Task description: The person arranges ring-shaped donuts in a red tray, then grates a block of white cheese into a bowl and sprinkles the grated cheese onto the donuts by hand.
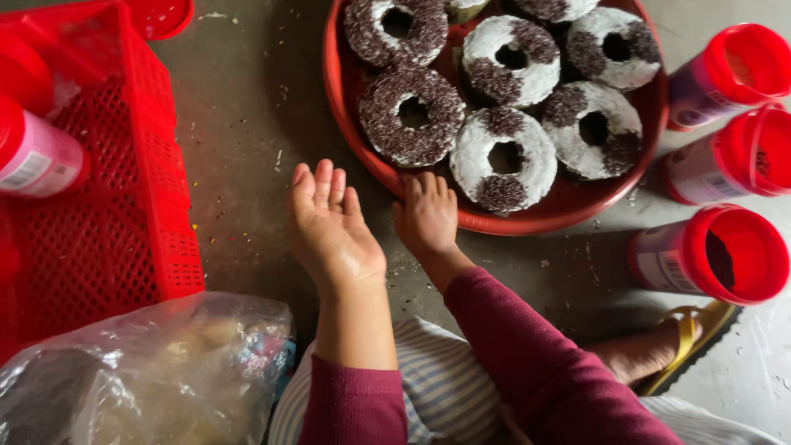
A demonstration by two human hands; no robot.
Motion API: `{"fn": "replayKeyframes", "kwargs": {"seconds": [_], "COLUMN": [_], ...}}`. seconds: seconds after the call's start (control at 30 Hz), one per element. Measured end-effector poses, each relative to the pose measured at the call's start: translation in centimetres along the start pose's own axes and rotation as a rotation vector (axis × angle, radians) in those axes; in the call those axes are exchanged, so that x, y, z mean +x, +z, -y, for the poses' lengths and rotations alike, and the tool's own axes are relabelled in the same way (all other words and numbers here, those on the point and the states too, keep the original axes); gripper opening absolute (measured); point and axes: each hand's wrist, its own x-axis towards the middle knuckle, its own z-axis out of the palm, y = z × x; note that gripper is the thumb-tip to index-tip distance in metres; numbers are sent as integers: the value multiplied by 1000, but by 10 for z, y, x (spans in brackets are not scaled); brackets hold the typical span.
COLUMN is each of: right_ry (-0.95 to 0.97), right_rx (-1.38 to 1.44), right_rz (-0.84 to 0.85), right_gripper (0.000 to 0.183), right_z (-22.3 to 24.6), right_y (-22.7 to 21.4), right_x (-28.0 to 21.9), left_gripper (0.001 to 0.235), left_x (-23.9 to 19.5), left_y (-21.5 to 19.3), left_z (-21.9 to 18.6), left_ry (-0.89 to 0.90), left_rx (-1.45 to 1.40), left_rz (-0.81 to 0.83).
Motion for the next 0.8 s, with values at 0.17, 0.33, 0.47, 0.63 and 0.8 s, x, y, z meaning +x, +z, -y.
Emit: {"fn": "replayKeyframes", "kwargs": {"seconds": [0.17,0.33,0.47,0.63,0.8], "right_ry": [-51,-112,-270,-61,157], "right_rx": [59,139,243,159,-57], "right_rz": [-52,54,169,17,97], "right_gripper": [37,41,50,59,76], "right_z": [-12,-19,-30,-83,-140], "right_y": [-1,-39,-69,-115,-131], "right_x": [-14,-59,-87,-98,-96], "left_gripper": [57,58,59,59,60], "left_x": [8,9,6,0,3], "left_y": [-2,6,1,-5,0], "left_z": [9,13,9,9,15], "left_ry": [6,-32,-39,-54,-88], "left_rx": [-4,9,37,30,90], "left_rz": [37,27,35,79,94]}}
